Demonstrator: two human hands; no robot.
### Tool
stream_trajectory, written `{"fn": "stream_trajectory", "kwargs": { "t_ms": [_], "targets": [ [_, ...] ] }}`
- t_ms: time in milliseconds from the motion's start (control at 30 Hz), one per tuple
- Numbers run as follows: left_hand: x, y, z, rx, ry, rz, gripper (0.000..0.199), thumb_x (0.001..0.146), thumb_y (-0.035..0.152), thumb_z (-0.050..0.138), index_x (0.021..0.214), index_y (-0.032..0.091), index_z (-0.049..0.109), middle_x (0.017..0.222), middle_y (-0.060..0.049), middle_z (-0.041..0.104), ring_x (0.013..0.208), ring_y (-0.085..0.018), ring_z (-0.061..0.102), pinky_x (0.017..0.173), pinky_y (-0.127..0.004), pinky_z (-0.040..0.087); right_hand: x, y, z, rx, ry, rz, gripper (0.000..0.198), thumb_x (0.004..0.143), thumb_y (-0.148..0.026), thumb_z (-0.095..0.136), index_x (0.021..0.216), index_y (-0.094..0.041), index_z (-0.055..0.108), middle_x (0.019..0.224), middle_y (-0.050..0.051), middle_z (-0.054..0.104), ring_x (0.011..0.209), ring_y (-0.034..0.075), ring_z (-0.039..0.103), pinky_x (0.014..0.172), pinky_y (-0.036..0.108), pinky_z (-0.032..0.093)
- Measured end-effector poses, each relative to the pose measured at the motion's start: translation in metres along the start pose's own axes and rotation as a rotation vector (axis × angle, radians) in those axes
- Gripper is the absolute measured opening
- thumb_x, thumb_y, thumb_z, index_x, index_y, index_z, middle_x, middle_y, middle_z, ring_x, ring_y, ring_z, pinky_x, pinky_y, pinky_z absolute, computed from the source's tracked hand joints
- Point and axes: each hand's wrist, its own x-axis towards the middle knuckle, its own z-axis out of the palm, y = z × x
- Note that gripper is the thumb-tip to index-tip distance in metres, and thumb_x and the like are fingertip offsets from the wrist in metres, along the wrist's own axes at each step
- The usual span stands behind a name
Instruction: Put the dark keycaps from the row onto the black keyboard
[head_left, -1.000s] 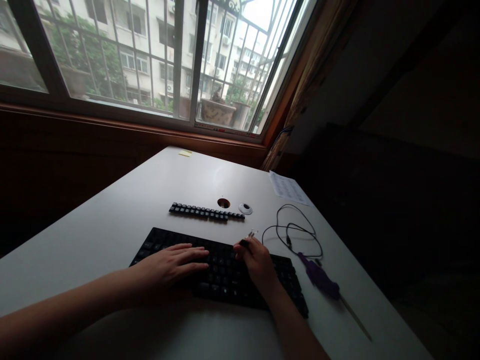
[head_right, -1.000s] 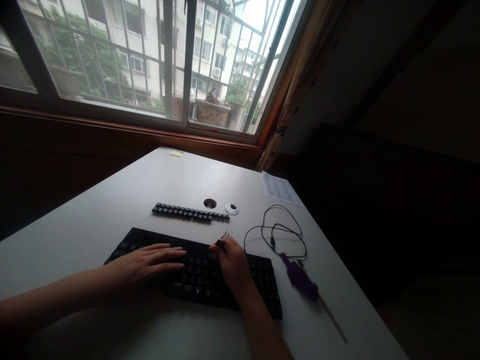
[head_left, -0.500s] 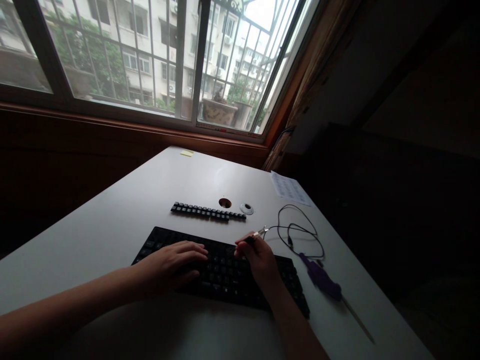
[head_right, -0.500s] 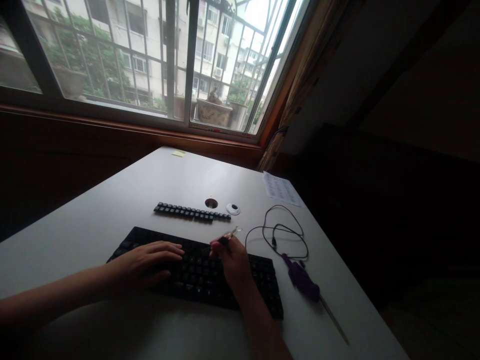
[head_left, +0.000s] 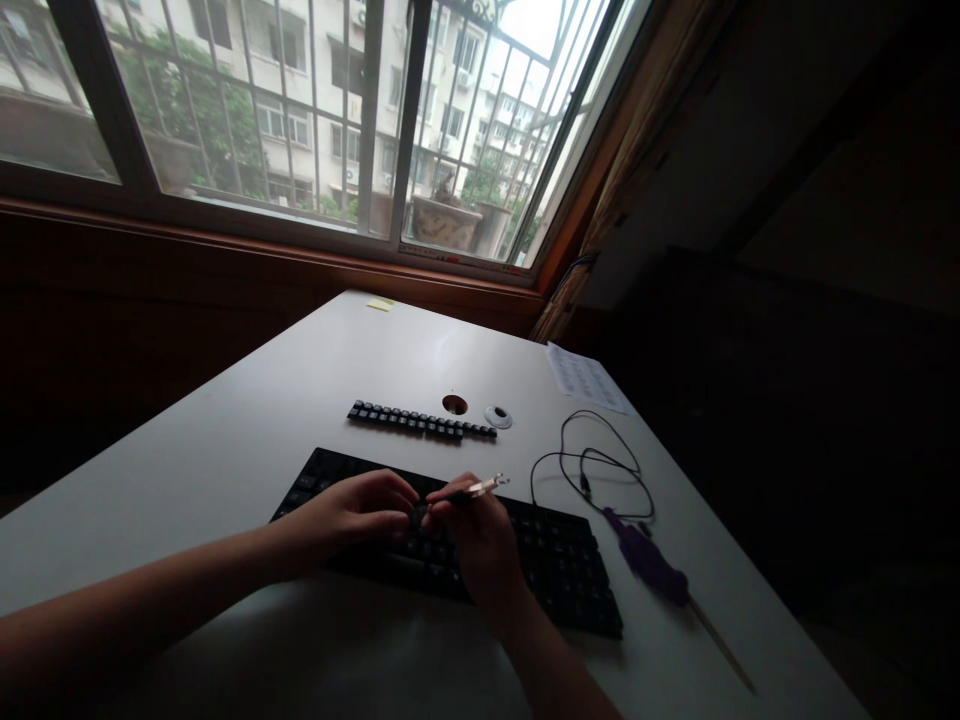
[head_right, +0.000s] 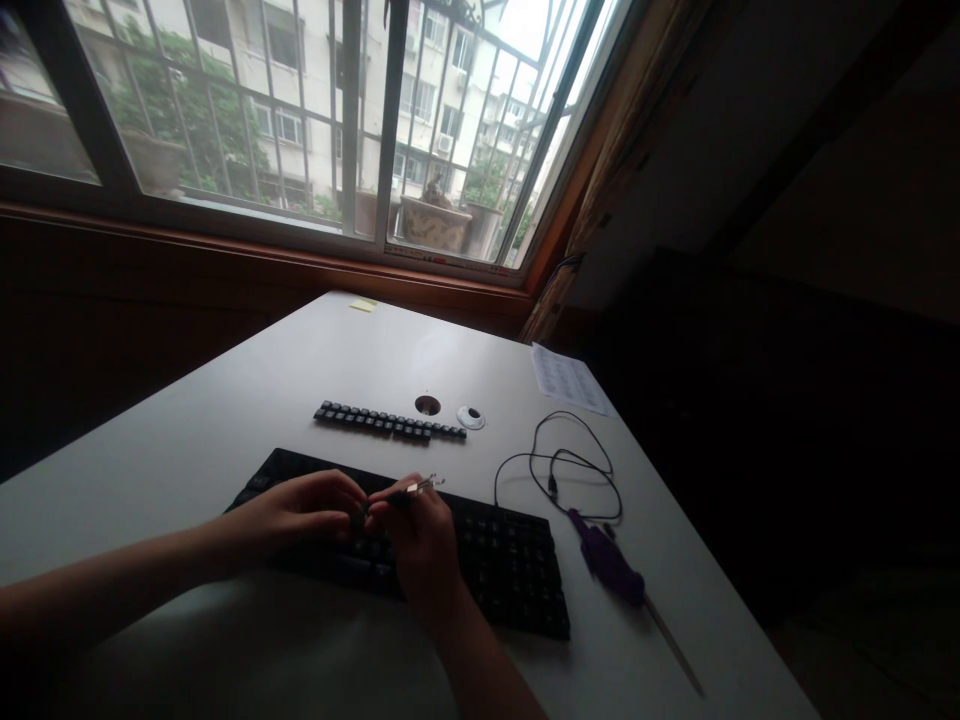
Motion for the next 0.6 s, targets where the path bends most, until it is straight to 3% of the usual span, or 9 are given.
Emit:
{"fn": "stream_trajectory", "kwargs": {
  "t_ms": [233, 400, 600],
  "targets": [
    [0.0028, 0.0025, -0.0033, -0.196, 0.01, -0.128, 0.033, 0.079, 0.029, 0.077, 0.108, 0.018, 0.064, 0.101, -0.007, 0.072, 0.095, -0.021, 0.066, 0.086, -0.035, 0.05, -0.0006, -0.0009, 0.0024, 0.026, -0.039, -0.044, 0.008, 0.092, -0.026, 0.062, 0.093, -0.022, 0.069, 0.084, 0.001, 0.06, 0.068, 0.014, 0.065, 0.062, 0.028, 0.054],
    [0.0041, -0.0032, -0.0073, -0.218, -0.003, -0.11, 0.035, 0.079, 0.026, 0.078, 0.108, 0.018, 0.061, 0.094, -0.004, 0.07, 0.085, -0.017, 0.066, 0.08, -0.031, 0.049, -0.0013, -0.0008, 0.0056, 0.054, -0.053, -0.052, 0.008, 0.093, -0.024, 0.062, 0.092, -0.022, 0.069, 0.084, 0.001, 0.059, 0.065, 0.013, 0.065, 0.061, 0.028, 0.053],
    [0.0026, -0.0032, -0.0104, -0.187, -0.048, -0.107, 0.036, 0.08, 0.027, 0.076, 0.112, 0.02, 0.06, 0.096, -0.004, 0.068, 0.087, -0.017, 0.064, 0.08, -0.031, 0.047, -0.0016, -0.0032, 0.0007, 0.077, 0.013, -0.059, 0.007, 0.094, -0.024, 0.06, 0.094, -0.022, 0.067, 0.088, 0.001, 0.059, 0.067, 0.014, 0.066, 0.062, 0.029, 0.053]
  ]
}}
